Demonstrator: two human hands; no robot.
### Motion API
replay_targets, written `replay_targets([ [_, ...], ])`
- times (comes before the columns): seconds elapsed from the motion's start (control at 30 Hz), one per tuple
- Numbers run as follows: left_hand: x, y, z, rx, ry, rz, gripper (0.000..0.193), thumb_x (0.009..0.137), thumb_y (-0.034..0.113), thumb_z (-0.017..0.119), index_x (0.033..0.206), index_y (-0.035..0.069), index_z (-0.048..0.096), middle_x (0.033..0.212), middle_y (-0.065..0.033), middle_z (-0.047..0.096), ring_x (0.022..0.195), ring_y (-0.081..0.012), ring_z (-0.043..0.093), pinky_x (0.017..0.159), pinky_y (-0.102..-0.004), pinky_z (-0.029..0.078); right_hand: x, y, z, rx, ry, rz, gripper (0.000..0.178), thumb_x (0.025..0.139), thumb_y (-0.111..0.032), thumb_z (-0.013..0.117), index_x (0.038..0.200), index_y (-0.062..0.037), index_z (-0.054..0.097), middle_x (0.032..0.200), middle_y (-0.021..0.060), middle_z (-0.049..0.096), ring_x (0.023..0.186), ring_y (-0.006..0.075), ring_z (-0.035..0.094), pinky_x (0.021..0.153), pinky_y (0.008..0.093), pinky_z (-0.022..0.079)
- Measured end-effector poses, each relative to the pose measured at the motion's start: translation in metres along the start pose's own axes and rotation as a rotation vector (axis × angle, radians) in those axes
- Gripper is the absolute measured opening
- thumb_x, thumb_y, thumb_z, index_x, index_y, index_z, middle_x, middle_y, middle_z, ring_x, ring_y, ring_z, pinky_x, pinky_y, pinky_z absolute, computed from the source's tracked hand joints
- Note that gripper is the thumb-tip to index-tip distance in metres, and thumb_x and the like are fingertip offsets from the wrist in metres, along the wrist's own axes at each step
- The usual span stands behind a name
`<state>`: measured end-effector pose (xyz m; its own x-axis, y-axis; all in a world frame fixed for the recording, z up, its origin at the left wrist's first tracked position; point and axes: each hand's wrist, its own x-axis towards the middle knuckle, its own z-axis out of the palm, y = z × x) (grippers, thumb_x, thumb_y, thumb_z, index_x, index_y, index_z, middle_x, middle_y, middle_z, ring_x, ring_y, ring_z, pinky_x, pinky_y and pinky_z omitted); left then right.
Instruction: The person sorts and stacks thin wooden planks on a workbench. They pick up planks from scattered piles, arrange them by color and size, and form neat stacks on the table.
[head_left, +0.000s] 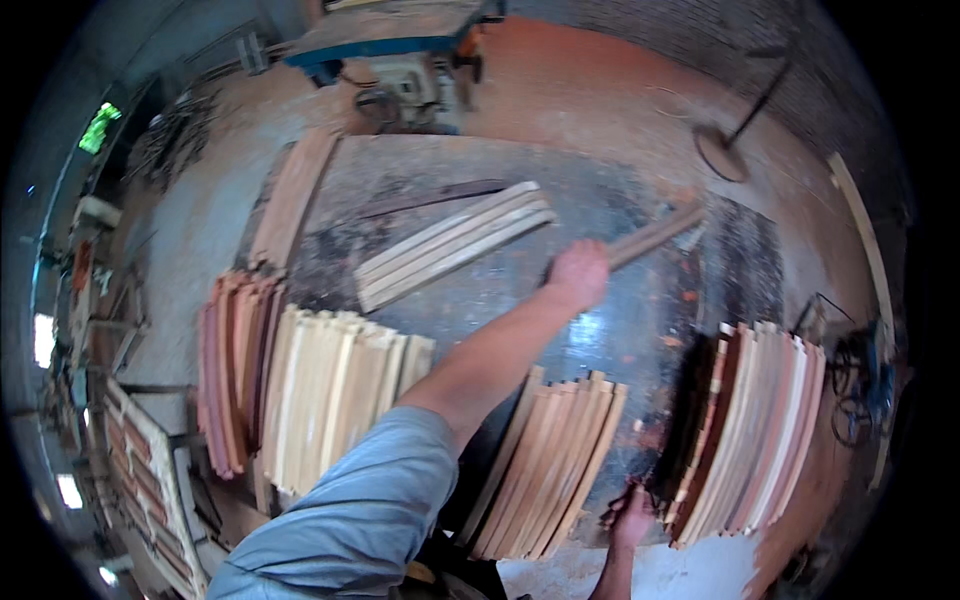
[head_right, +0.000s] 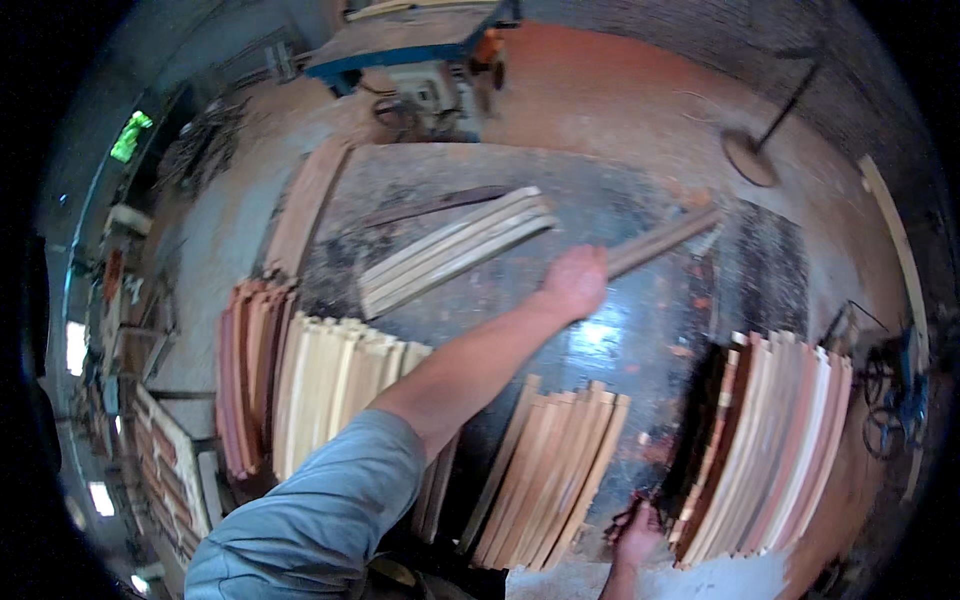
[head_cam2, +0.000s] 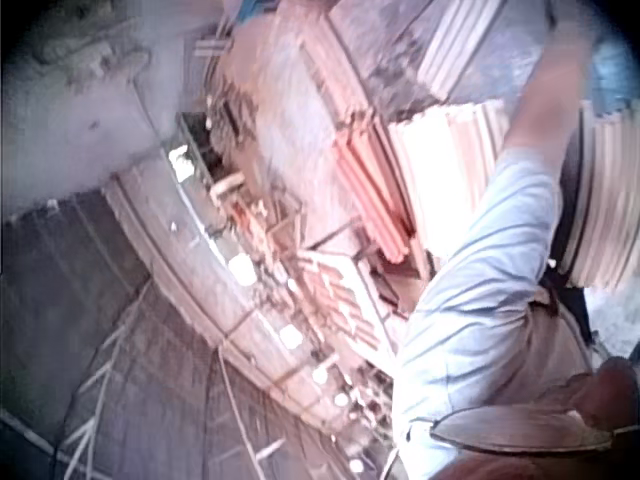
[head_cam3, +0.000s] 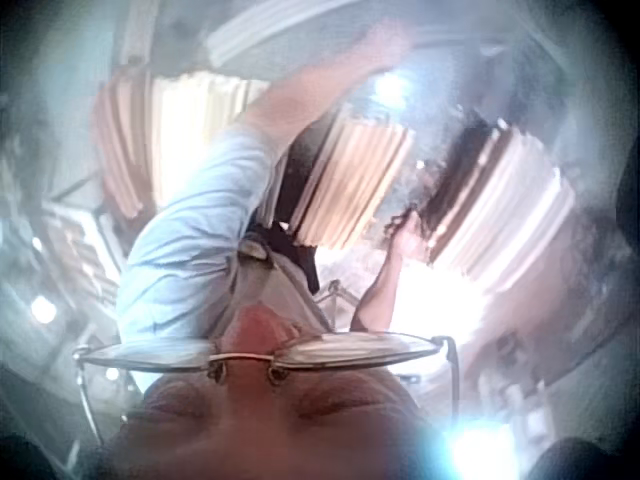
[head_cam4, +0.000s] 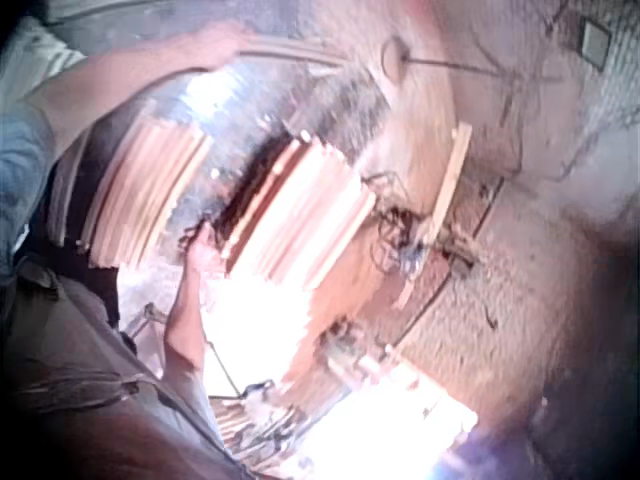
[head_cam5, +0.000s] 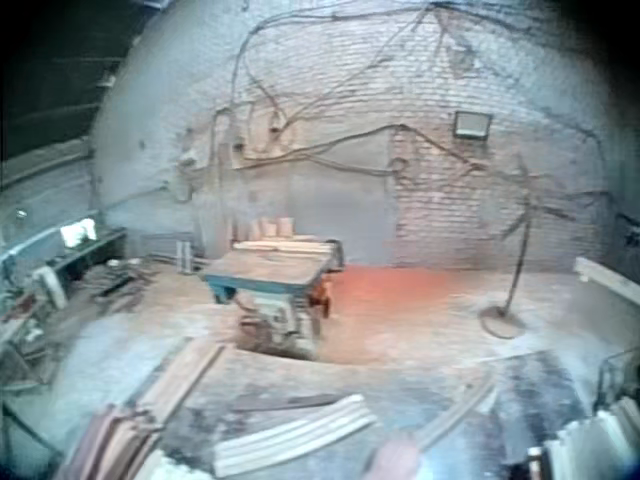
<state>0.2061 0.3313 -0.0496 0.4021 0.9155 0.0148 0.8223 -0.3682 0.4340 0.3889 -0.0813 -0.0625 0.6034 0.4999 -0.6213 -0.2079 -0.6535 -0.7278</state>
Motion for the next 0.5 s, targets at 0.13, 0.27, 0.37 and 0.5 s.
replay_targets([
  [0.13,-0.033,0.002,-0.028,-0.413,-0.215,-0.205,0.034,0.081,0.020,0.061,0.102,-0.006,0.062,0.087,-0.0207,0.065,0.084,-0.0345,0.065,0.077,-0.0453,0.052,0.004,0.008,-0.001,0.029,-0.011,-0.004,0.035,0.102,-0.035,0.047,0.102,-0.0047,0.065,0.052,0.0041,0.053,0.031,0.0144,0.044,0.029,0.0300,0.034],
  [0.27,-0.066,0.005,-0.061,-1.129,-0.571,-0.415,0.037,0.080,0.023,0.064,0.103,-0.006,0.062,0.083,-0.0131,0.061,0.074,-0.0210,0.061,0.065,-0.0369,0.049,0.002,0.003,-0.006,-0.008,-0.023,-0.028,0.036,0.102,-0.037,0.048,0.103,-0.0049,0.065,0.054,0.0042,0.053,0.033,0.0148,0.044,0.030,0.0304,0.035],
  [0.37,-0.107,-0.012,-0.059,-1.382,-0.470,-0.480,0.036,0.085,0.020,0.063,0.113,-0.001,0.059,0.089,-0.0084,0.060,0.073,-0.0178,0.060,0.060,-0.0335,0.049,-0.004,-0.013,0.001,-0.039,-0.034,0.007,0.037,0.102,-0.039,0.046,0.109,-0.0073,0.064,0.055,0.0021,0.050,0.034,0.0122,0.043,0.030,0.0280,0.035],
  [0.5,-0.168,-0.029,-0.090,-1.780,-0.359,-0.549,0.034,0.092,0.018,0.056,0.119,-0.002,0.055,0.099,-0.0150,0.063,0.076,-0.0252,0.066,0.061,-0.0386,0.052,0.001,-0.018,-0.004,-0.075,-0.069,0.037,0.035,0.102,-0.038,0.047,0.104,-0.0080,0.065,0.056,0.0037,0.055,0.035,0.0137,0.046,0.031,0.0301,0.037],
])
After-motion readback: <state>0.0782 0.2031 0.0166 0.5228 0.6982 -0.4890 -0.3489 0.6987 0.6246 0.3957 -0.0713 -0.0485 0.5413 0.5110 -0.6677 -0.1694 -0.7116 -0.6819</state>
